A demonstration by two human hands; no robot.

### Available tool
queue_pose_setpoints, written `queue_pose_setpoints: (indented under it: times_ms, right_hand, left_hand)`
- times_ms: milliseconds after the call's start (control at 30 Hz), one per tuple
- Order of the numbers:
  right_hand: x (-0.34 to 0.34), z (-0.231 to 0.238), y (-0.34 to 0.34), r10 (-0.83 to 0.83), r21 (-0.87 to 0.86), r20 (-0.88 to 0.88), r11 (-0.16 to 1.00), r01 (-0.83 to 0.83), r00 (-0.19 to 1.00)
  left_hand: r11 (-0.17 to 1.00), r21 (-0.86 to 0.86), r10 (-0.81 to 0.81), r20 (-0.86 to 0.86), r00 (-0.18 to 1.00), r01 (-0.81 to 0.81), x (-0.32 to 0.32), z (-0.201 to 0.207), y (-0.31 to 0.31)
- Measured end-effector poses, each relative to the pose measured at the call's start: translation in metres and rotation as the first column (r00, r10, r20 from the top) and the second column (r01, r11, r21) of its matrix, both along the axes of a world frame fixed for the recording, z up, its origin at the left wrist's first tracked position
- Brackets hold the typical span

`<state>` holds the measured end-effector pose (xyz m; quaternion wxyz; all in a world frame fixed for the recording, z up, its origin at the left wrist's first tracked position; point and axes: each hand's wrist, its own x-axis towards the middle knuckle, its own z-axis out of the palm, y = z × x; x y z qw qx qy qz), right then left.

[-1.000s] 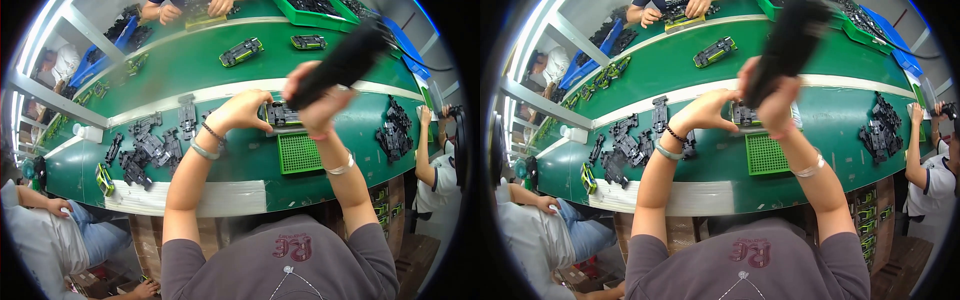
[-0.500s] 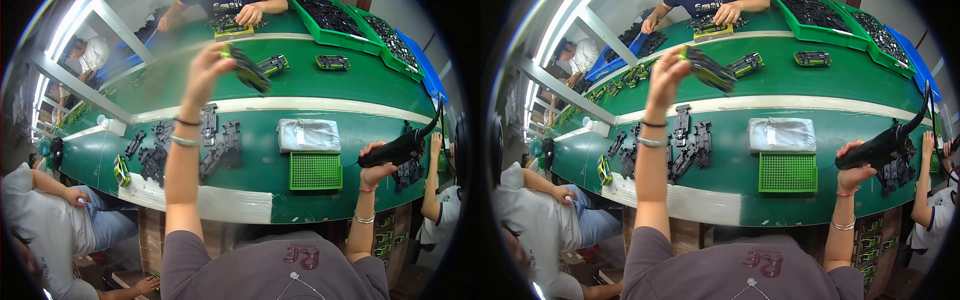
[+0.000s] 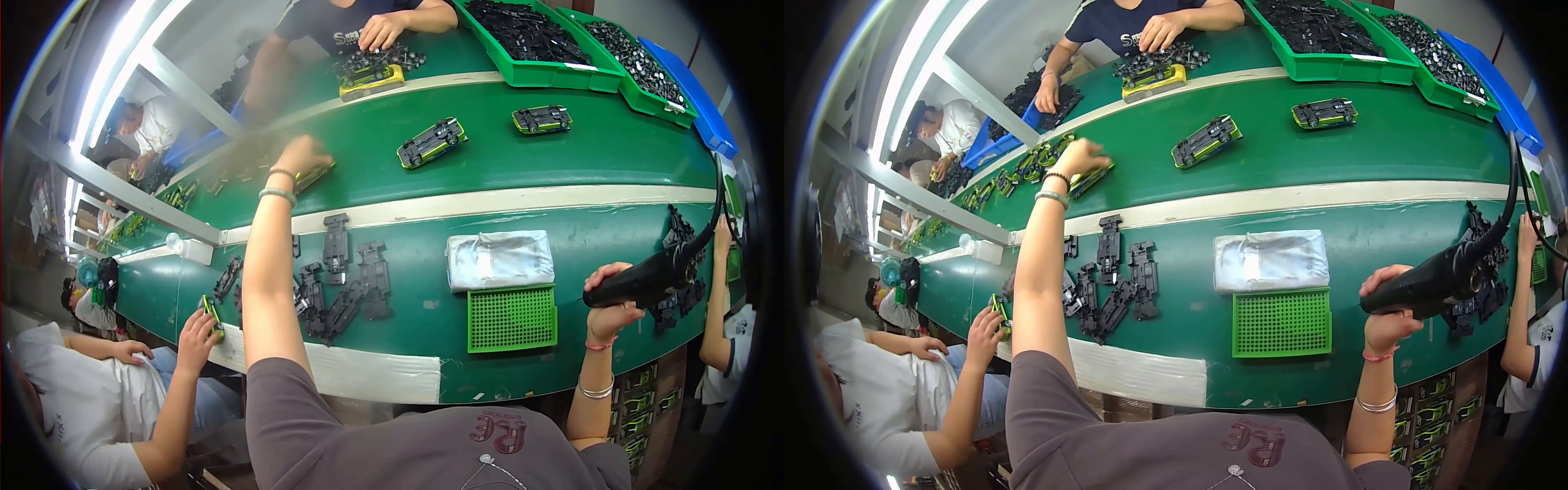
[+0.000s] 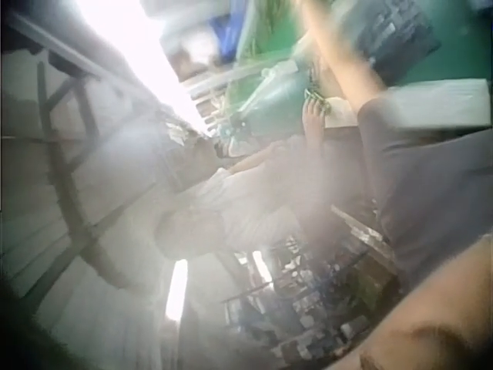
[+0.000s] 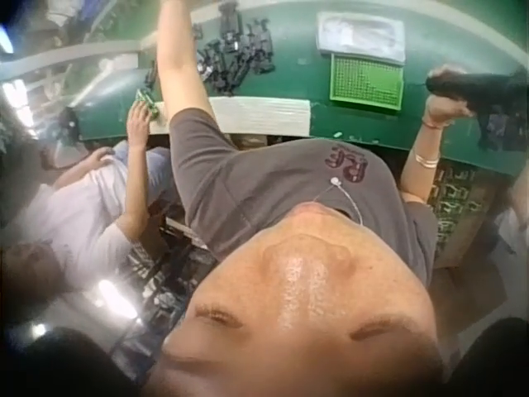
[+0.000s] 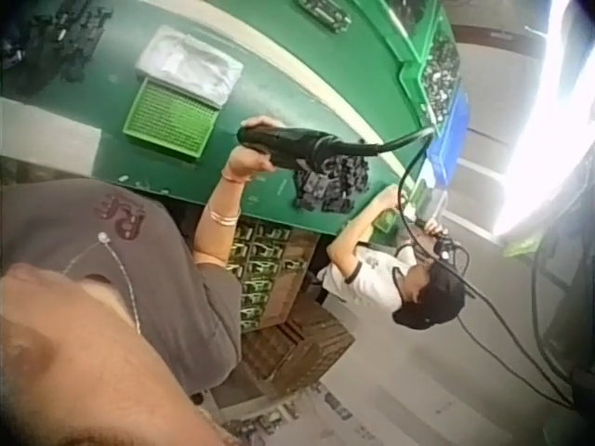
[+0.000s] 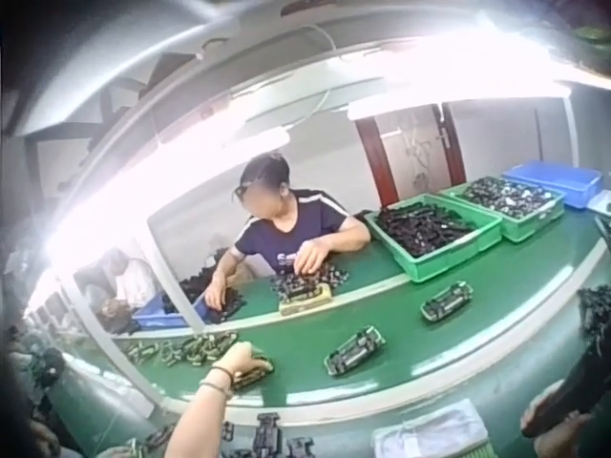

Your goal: The person assembles toy cars on a conveyor line by picking up car bodies, driving screws into their undersides using an electric screwdriver, and placing the finished cars into a partitioned tray.

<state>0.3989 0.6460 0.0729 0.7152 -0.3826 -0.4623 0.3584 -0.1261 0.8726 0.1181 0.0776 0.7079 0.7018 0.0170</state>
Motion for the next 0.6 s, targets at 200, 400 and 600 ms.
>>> queue_pose_setpoints:
  times_ms: [200,400,600]
  right_hand:
    - [-0.005,0.004,0.002,-0.028,-0.019,0.04,0.999,0.029,0.999]
    - [-0.007,0.006,-0.002,-0.021,-0.009,0.026,1.0,0.021,0.999]
    - [-0.003,0.004,-0.001,0.009,0.009,0.051,1.0,-0.01,0.999]
  left_hand:
    - [0.919,0.248,-0.327,0.043,0.944,0.307,0.082,0.002,0.066]
    - [0.898,0.245,-0.404,0.136,0.904,0.365,0.145,-0.031,0.112]
    - [0.954,0.133,-0.243,-0.178,0.953,0.268,0.078,-0.014,0.042]
